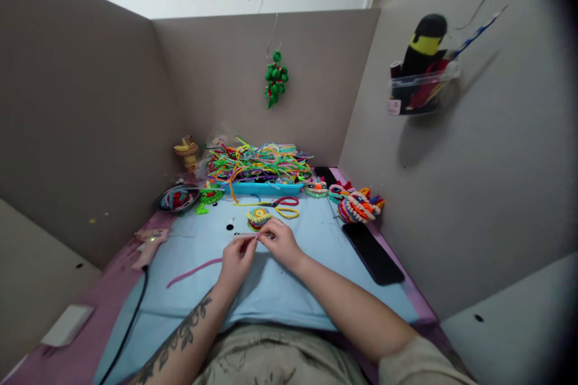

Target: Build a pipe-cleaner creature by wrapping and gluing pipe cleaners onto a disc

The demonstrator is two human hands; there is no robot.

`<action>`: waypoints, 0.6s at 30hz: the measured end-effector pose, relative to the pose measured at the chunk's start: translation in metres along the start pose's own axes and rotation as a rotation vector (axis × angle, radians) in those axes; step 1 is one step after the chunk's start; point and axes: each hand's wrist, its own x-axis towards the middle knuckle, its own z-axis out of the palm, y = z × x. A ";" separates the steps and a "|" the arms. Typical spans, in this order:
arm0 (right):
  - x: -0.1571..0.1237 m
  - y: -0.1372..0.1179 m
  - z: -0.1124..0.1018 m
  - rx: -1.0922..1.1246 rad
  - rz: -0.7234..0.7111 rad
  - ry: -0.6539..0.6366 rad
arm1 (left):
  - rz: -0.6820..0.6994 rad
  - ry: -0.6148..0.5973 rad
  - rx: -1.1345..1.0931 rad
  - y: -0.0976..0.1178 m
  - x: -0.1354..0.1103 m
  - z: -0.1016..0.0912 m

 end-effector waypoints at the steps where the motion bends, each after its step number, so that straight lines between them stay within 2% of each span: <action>1: -0.001 0.000 0.000 -0.018 -0.025 0.006 | -0.003 -0.015 -0.029 0.001 0.000 0.000; 7: -0.004 -0.002 0.003 -0.127 -0.107 0.018 | -0.049 0.000 -0.078 0.006 0.002 -0.003; 18: -0.003 -0.006 -0.002 -0.033 -0.137 -0.035 | 0.047 0.036 -0.027 0.004 0.002 -0.003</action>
